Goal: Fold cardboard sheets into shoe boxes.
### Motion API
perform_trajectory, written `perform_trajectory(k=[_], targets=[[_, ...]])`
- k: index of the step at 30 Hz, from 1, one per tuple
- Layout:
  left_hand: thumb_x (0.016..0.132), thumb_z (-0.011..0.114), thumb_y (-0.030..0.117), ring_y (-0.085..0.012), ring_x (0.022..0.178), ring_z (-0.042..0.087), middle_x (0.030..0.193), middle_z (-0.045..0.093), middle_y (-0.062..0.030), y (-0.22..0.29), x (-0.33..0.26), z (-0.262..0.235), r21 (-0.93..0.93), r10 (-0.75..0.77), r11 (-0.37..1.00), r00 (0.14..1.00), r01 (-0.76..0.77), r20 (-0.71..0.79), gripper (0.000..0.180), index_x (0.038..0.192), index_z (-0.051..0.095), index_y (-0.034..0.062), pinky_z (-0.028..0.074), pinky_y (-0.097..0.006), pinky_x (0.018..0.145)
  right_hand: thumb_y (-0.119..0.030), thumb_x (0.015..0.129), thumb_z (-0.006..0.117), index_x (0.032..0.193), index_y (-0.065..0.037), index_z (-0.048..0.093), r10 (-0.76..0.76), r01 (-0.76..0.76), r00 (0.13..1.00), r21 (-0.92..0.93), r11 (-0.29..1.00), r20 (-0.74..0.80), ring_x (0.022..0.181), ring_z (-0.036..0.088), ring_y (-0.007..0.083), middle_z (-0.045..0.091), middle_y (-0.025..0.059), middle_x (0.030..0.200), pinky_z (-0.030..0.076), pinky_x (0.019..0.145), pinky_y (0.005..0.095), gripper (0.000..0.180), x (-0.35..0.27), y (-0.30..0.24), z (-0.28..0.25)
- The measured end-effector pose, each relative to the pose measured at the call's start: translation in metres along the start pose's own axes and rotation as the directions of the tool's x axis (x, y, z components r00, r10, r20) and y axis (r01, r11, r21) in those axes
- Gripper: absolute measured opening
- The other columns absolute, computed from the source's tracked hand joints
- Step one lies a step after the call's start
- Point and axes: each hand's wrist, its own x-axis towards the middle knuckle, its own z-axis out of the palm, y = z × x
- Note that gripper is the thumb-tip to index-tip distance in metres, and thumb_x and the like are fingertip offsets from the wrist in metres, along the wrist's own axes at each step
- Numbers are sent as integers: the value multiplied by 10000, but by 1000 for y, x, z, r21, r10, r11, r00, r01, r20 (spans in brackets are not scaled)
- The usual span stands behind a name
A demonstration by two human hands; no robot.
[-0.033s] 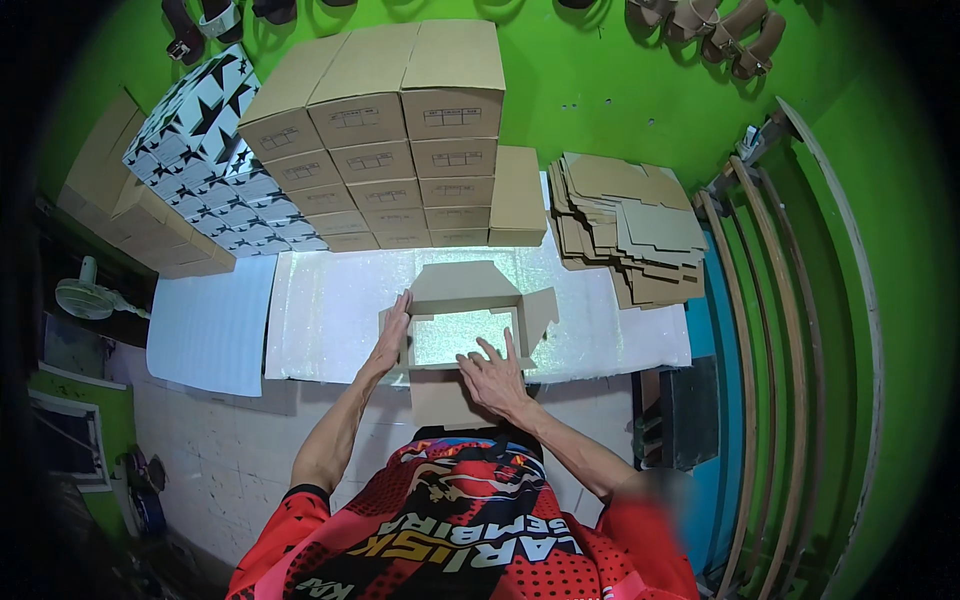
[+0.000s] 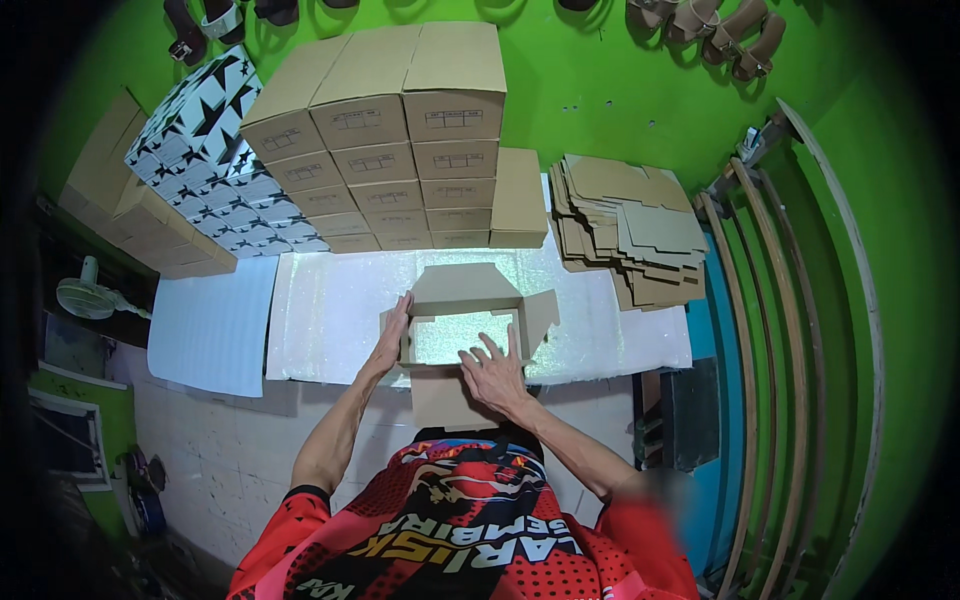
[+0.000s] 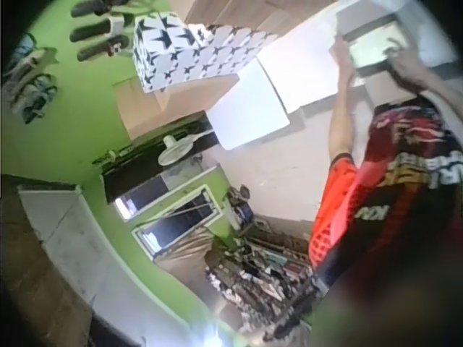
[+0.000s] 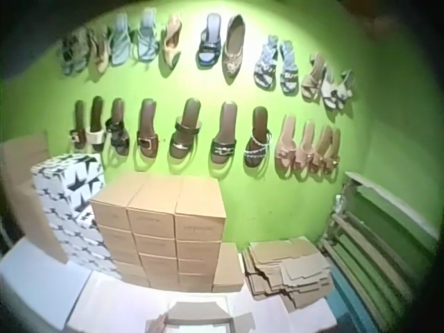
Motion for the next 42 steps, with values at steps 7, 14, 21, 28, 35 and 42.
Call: perform_trajectory(k=[7,14,21,28,35,42], targets=[[1117,349,513,-313,1644,83,1759,209,-152,-8,0,-2,-72,2,997,999,-5,-35,750,1691,188,59,-6,-526,1309,-324,1032,554,1622,-181,421,119,-124,988,-46,991,-98,1528,344,440,388,183,1661,163,1252,676,622,38,4,19],[1051,563,481,-413,1614,160,1749,236,-140,11,-15,50,693,125,719,973,46,-194,729,1651,361,120,157,-617,1279,-606,1038,491,1619,-120,415,99,-97,993,37,995,-57,1582,261,401,321,145,1712,167,1269,636,761,37,-15,49],[1050,567,483,-415,1620,122,1756,223,-131,17,-12,49,682,128,731,972,41,-196,725,1645,374,117,136,-605,1289,-603,1020,545,1615,-107,419,88,-85,994,44,995,-66,1555,319,413,368,149,1688,203,1269,599,785,0,26,36],[1051,547,492,-408,1624,115,1758,219,-127,16,-11,50,721,110,689,973,72,-202,712,1652,374,150,103,-625,1286,-621,1014,539,1616,-115,420,105,-101,993,75,992,-61,1560,308,417,381,156,1680,198,1268,611,795,21,-10,43],[1073,501,431,-414,1623,112,1761,211,-122,19,-11,49,750,79,656,981,80,-174,663,1661,355,161,71,-661,1274,-587,1029,543,1614,-91,404,38,-32,998,118,993,-46,1572,296,383,346,144,1699,215,1283,555,780,-20,12,42],[1090,465,363,-417,1624,92,1766,190,-118,20,-12,48,747,72,660,984,74,-161,630,1672,325,165,77,-673,1270,-528,1046,519,1608,3,362,273,-238,948,207,949,-162,1581,286,380,340,196,1692,130,1289,600,789,-84,44,28]])
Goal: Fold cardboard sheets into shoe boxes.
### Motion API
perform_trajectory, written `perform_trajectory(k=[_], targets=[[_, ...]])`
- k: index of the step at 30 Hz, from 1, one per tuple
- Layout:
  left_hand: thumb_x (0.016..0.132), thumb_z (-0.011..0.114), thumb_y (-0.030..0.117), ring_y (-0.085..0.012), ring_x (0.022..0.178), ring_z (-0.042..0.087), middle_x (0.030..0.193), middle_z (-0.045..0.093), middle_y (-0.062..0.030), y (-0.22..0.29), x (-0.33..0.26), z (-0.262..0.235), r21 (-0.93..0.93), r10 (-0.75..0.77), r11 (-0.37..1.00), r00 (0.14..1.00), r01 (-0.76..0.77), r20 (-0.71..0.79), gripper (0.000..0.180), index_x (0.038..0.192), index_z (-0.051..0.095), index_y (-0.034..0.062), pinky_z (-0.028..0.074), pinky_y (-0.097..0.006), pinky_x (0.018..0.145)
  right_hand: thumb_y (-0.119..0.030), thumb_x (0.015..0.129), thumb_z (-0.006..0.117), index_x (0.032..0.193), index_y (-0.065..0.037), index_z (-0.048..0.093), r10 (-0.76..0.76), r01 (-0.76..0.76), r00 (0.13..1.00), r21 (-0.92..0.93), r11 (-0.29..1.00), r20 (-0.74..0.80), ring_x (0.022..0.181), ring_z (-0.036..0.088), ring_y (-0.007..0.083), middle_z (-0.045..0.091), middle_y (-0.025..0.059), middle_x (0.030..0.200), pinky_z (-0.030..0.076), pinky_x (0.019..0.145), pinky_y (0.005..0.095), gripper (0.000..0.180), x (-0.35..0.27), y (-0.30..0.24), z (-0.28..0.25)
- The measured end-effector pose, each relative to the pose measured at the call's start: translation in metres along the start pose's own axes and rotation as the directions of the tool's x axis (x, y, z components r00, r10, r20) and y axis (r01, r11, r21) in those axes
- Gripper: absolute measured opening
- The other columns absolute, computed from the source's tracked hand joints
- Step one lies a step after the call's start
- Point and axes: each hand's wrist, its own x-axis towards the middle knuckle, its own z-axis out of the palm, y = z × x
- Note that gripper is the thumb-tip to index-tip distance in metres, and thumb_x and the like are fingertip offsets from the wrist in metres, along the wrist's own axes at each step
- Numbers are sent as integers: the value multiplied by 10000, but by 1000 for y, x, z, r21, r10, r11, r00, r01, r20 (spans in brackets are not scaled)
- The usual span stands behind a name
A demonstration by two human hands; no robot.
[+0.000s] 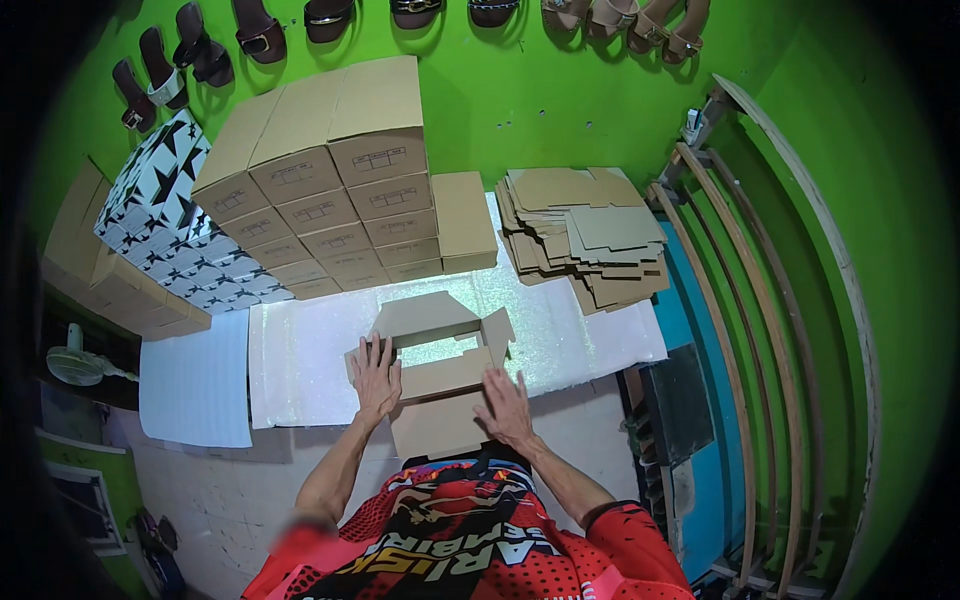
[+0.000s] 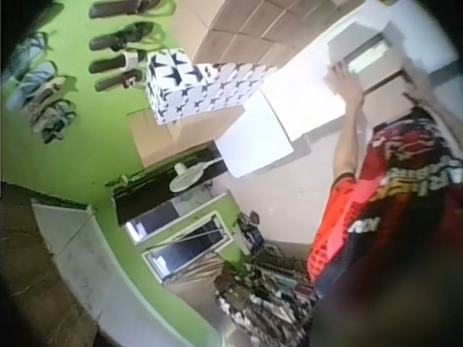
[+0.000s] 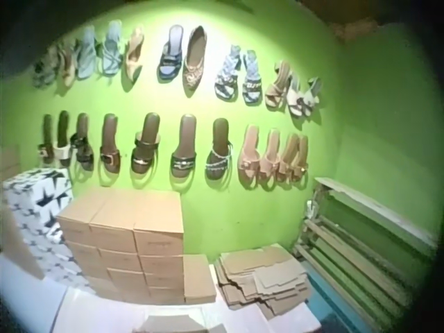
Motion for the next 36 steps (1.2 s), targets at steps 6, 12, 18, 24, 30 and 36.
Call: perform_trajectory(k=[6,12,18,24,30,36], targets=[[1088,467,350,-422,1623,98,1766,188,-124,-1,0,3,16,26,1000,999,-25,-37,629,1669,328,156,96,-686,1262,-588,1073,391,1658,57,160,385,-302,912,403,864,-143,1625,121,394,131,256,1746,68,1313,520,901,41,12,1],[1089,463,357,-420,1622,104,1764,192,-124,-3,0,5,8,7,1000,1000,-7,-7,626,1667,333,155,75,-696,1259,-709,980,505,1665,11,210,50,-56,997,108,993,60,1609,195,399,232,231,1727,94,1317,536,1036,70,-2,-8],[1095,451,382,-411,1622,117,1763,199,-118,-3,-1,3,38,4,999,1000,-4,-4,619,1661,347,155,46,-692,1263,-753,951,520,1655,-27,290,-123,146,967,-89,985,223,1606,223,359,285,152,1726,132,1321,521,1036,81,-6,1],[1087,483,403,-390,1626,123,1748,198,-192,-5,-14,1,-82,-50,996,993,42,-105,658,1660,333,116,-3,-698,1252,-747,961,510,1640,-12,320,-133,164,962,-117,980,237,1603,227,364,311,151,1714,137,1323,514,1018,83,-2,8],[1086,401,599,-330,1648,-36,1777,20,-201,-13,-49,22,-640,-837,485,529,595,-143,918,1692,33,15,-87,-624,1265,-725,965,535,1614,15,362,-144,164,969,-83,983,203,1596,240,378,334,175,1700,144,1320,517,999,83,-1,6],[1088,393,582,-330,1648,9,1771,71,-211,-39,-74,32,-586,-441,756,889,293,-124,887,1689,89,5,-85,-594,1277,-723,959,549,1617,-3,360,-170,181,968,-43,983,185,1592,244,392,324,178,1704,154,1316,527,994,85,-6,9]])
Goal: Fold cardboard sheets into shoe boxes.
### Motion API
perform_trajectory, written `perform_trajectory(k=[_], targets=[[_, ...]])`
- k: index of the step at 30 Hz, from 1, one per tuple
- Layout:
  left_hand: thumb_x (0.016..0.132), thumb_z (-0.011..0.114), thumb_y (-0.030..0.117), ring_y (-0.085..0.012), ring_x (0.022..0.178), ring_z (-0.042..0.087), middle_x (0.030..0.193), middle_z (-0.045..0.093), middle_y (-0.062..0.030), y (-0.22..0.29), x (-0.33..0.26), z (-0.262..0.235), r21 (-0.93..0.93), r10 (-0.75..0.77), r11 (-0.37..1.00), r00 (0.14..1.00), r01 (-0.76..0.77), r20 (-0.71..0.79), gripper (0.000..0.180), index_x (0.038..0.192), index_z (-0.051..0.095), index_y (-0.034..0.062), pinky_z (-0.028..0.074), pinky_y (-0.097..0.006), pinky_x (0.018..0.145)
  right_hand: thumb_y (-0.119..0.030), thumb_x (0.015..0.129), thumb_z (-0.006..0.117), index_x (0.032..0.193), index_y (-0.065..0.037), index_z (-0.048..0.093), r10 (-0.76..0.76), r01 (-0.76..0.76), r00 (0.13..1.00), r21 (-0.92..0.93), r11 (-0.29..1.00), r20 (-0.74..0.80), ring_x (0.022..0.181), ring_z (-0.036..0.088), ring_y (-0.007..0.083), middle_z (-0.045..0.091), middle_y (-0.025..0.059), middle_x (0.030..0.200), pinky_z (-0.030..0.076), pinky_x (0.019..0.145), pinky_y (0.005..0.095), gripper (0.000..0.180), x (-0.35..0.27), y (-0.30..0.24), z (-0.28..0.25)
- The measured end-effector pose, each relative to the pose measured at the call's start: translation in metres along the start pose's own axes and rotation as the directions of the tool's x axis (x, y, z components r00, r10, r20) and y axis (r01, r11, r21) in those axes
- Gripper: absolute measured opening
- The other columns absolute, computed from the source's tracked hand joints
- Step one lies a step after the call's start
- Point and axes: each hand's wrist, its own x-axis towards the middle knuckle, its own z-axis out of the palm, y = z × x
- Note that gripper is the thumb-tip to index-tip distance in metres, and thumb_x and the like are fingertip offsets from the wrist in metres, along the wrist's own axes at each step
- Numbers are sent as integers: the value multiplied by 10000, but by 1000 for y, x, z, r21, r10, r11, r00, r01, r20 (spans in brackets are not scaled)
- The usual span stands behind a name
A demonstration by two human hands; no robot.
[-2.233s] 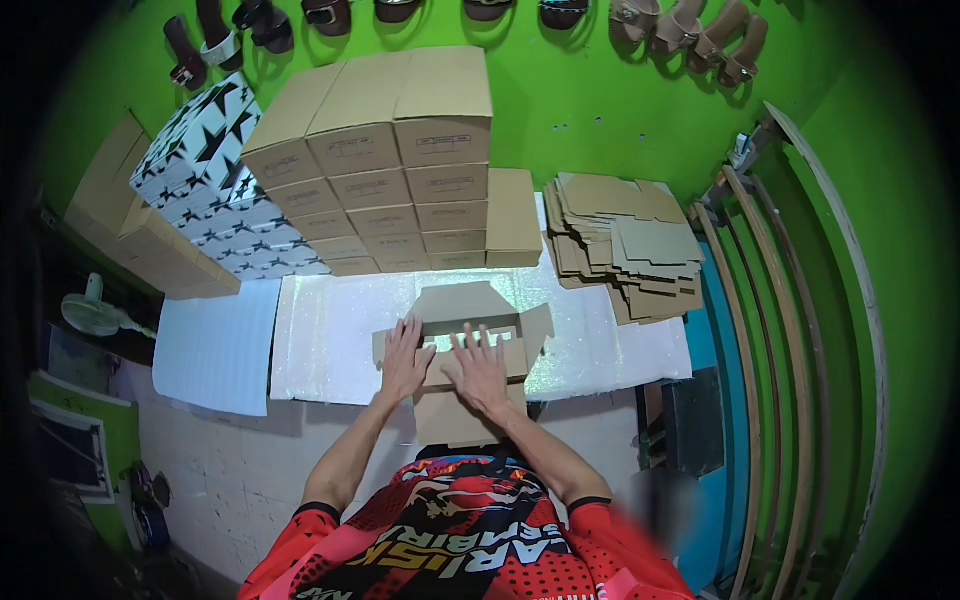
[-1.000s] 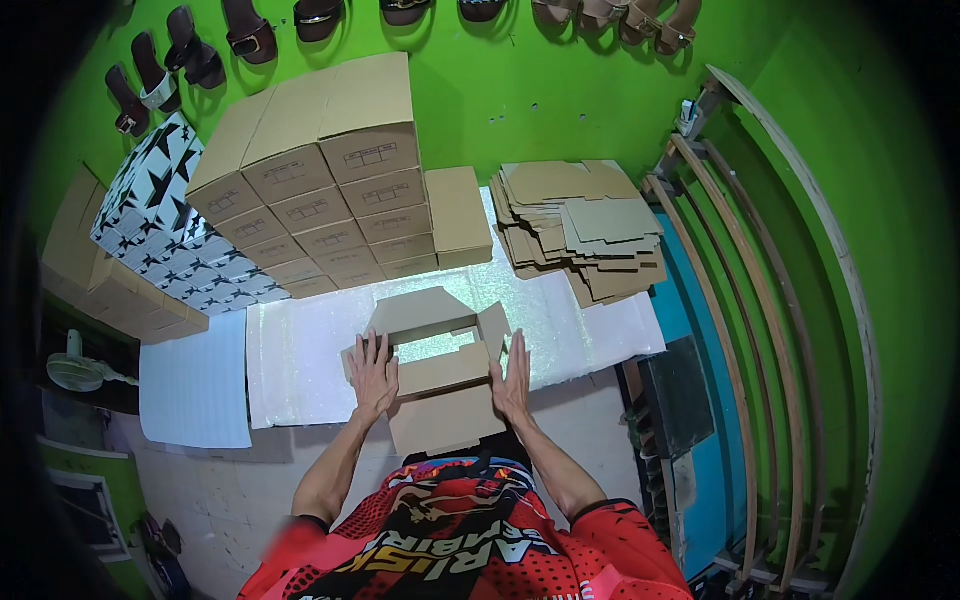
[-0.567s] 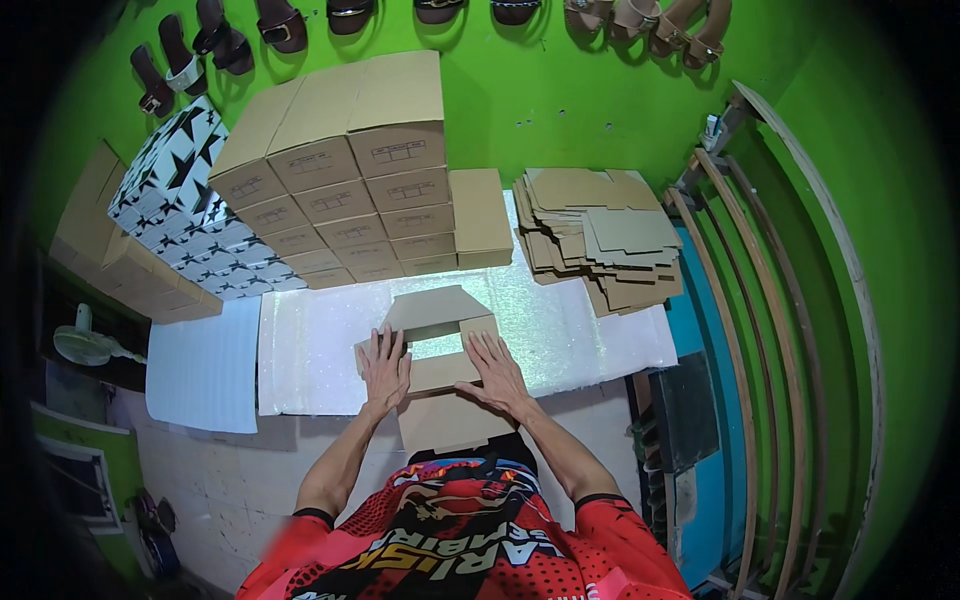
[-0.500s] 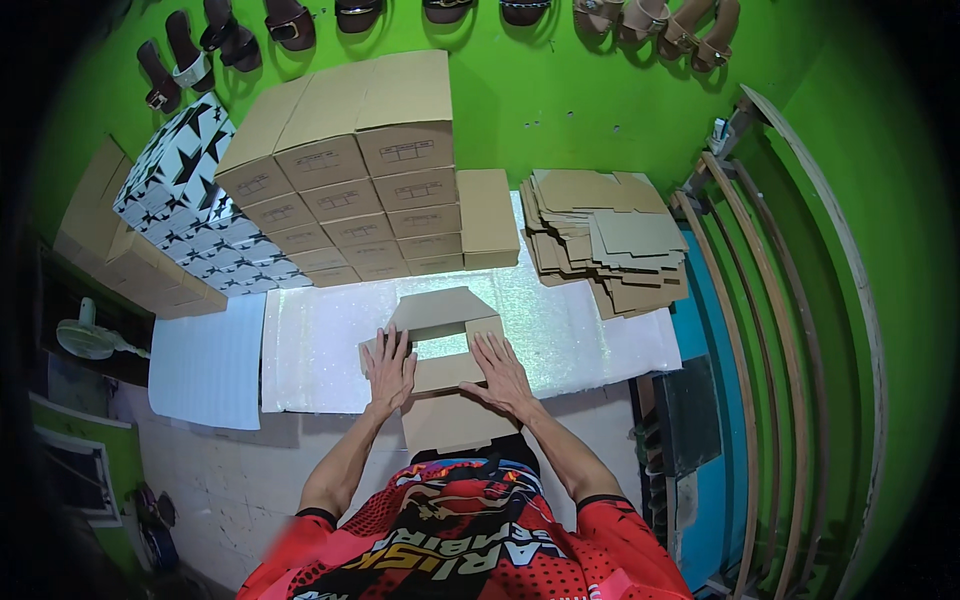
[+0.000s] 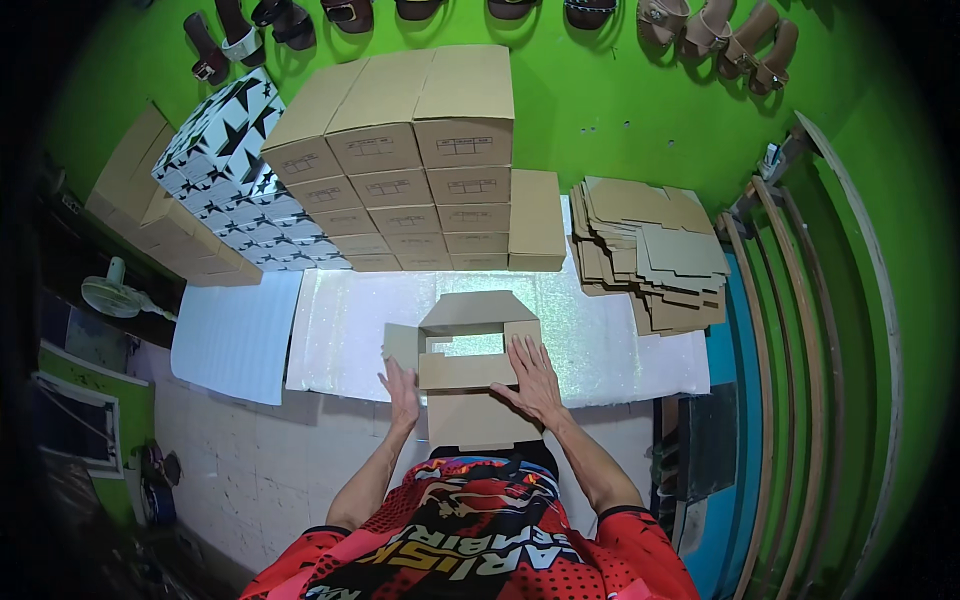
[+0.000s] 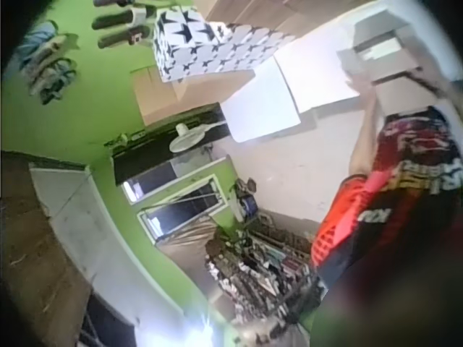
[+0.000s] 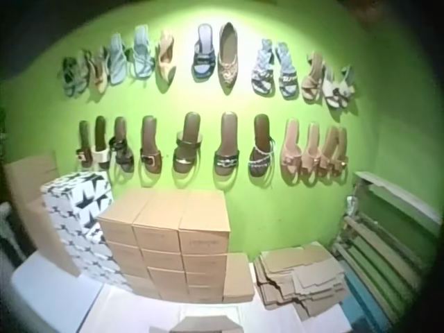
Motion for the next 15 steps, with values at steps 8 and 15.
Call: perform_trajectory(k=[8,15], targets=[[1014,519,632,-315,1638,127,1746,222,-182,70,12,6,421,265,768,838,-483,477,957,1678,200,22,-26,-595,1300,-726,964,535,1624,-32,366,38,-38,999,-3,999,16,1591,240,400,309,164,1715,153,1313,538,973,-4,5,0],[949,540,736,-293,1632,168,1736,263,-159,83,22,5,447,312,678,779,-584,544,983,1672,300,115,22,-594,1308,-732,970,509,1575,-178,516,51,-51,998,3,999,24,1592,238,406,290,149,1727,116,1292,606,820,7,-1,-4]])
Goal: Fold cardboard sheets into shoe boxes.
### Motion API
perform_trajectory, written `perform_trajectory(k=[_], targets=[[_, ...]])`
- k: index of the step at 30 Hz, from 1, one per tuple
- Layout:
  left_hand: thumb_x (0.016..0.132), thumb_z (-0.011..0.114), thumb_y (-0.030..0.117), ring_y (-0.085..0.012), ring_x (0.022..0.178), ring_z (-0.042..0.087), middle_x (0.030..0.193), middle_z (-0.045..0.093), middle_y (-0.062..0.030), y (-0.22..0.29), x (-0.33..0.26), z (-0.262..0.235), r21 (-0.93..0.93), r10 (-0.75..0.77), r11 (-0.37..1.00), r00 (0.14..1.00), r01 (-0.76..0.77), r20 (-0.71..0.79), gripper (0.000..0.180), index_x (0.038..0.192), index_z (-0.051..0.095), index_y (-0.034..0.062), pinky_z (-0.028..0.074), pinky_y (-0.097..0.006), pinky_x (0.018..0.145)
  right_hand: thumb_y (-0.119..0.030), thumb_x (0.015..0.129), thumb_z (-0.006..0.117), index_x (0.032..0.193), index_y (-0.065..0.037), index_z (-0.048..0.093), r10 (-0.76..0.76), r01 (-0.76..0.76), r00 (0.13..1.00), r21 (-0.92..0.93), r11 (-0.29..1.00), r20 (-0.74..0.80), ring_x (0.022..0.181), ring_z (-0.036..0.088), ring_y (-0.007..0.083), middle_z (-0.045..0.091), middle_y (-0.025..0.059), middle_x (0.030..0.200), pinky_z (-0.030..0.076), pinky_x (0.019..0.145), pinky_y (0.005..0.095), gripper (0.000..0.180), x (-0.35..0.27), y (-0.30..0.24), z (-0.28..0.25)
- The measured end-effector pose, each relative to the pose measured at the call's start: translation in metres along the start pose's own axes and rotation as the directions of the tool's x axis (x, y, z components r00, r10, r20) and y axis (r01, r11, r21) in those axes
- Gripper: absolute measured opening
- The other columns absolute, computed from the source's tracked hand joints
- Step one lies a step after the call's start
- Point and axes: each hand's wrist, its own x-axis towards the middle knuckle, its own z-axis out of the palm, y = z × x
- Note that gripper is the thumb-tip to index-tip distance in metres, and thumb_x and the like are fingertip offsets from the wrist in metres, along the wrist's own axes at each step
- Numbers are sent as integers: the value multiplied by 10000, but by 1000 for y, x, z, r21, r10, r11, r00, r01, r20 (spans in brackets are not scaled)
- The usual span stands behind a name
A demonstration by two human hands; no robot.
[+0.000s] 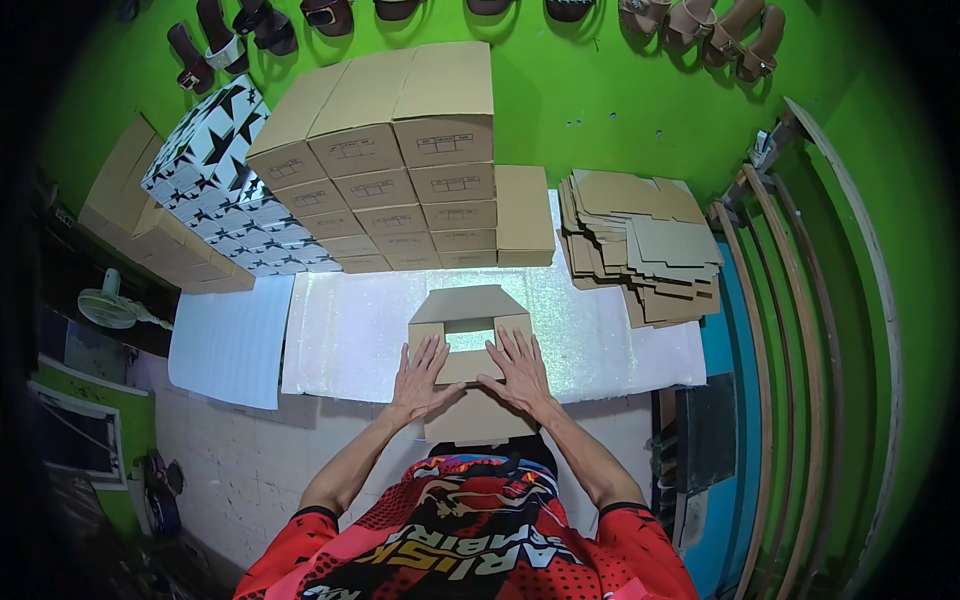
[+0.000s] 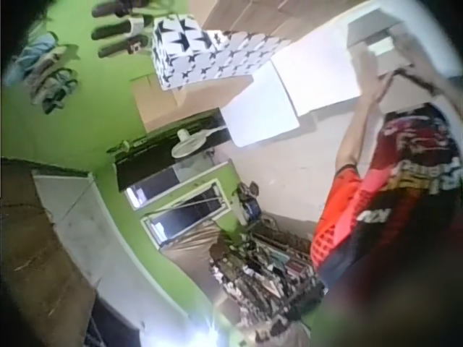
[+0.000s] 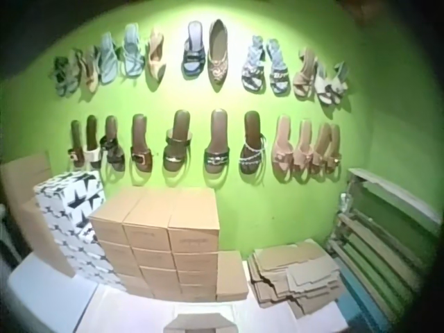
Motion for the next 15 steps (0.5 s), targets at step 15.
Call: perform_trajectory(k=[15], targets=[[777,767,670,-308,1629,163,1745,230,-145,4,8,10,-26,-105,994,994,106,39,1116,1669,318,173,29,-704,1264,-716,916,615,1423,-143,651,61,-58,998,127,990,-19,1602,197,397,272,152,1731,35,1289,629,767,7,-10,-1]])
